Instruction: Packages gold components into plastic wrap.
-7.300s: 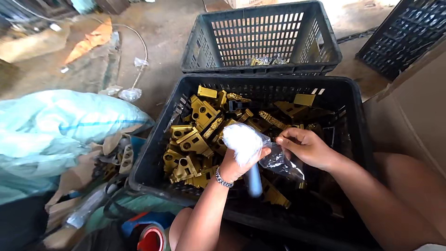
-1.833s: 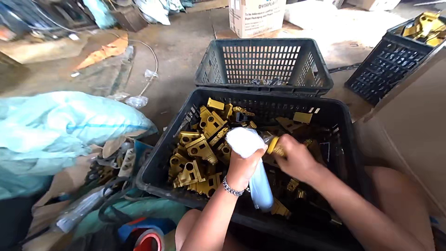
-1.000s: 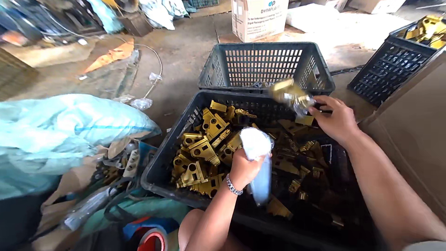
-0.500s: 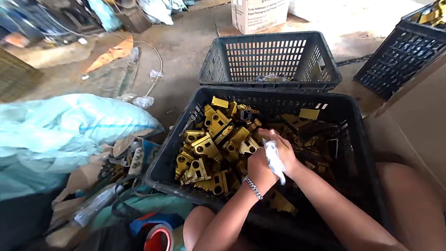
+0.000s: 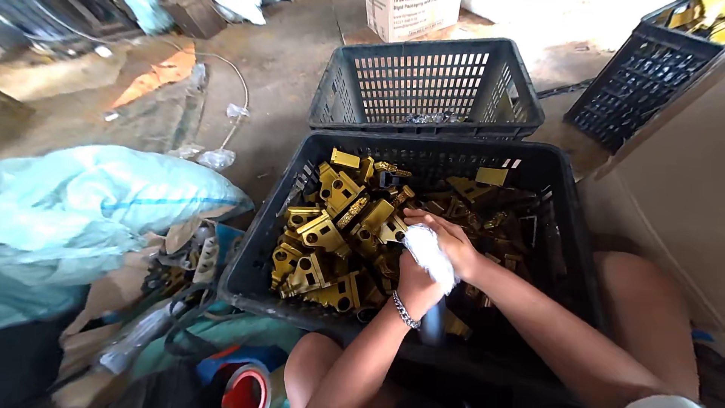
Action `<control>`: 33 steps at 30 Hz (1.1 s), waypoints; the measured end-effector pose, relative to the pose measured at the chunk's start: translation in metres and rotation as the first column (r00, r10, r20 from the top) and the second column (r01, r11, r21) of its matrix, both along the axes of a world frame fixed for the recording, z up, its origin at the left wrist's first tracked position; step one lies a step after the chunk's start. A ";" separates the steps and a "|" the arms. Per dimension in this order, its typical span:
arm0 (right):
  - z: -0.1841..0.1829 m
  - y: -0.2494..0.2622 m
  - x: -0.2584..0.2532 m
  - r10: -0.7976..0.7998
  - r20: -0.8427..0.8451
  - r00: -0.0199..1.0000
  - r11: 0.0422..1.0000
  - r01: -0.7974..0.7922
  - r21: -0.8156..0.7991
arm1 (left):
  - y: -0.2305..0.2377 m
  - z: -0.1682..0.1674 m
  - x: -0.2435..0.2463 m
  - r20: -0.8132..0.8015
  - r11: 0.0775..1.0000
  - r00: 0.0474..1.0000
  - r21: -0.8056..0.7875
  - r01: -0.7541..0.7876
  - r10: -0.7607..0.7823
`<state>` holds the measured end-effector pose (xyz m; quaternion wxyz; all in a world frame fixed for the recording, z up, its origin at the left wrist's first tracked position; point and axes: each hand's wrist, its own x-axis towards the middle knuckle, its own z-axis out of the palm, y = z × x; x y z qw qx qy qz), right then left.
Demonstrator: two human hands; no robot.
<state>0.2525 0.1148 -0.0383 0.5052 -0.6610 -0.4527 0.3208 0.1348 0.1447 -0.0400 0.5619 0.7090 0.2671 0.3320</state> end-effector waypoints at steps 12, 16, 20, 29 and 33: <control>0.024 -0.003 -0.005 0.067 0.408 0.911 0.997 -0.050 -0.051 | -0.001 0.000 -0.003 -0.054 0.998 0.998 0.041 0.036 -0.034; -0.007 -0.017 0.004 0.147 -0.010 0.989 0.989 -0.147 -0.001 | 0.003 0.010 -0.005 0.051 0.925 0.999 -0.381 0.015 0.004; -0.007 -0.035 0.042 -0.134 -0.267 0.955 0.937 0.034 -0.349 | 0.022 0.022 -0.009 0.102 0.959 0.995 -0.282 0.012 0.018; 0.019 -0.056 0.052 0.065 -0.288 0.955 0.997 -0.053 0.049 | 0.024 0.000 -0.002 0.071 1.000 0.997 -0.024 0.012 -0.010; 0.018 -0.054 0.041 0.096 -0.306 0.947 0.995 -0.099 0.005 | 0.018 -0.004 0.007 0.105 0.975 0.993 -0.210 0.075 -0.054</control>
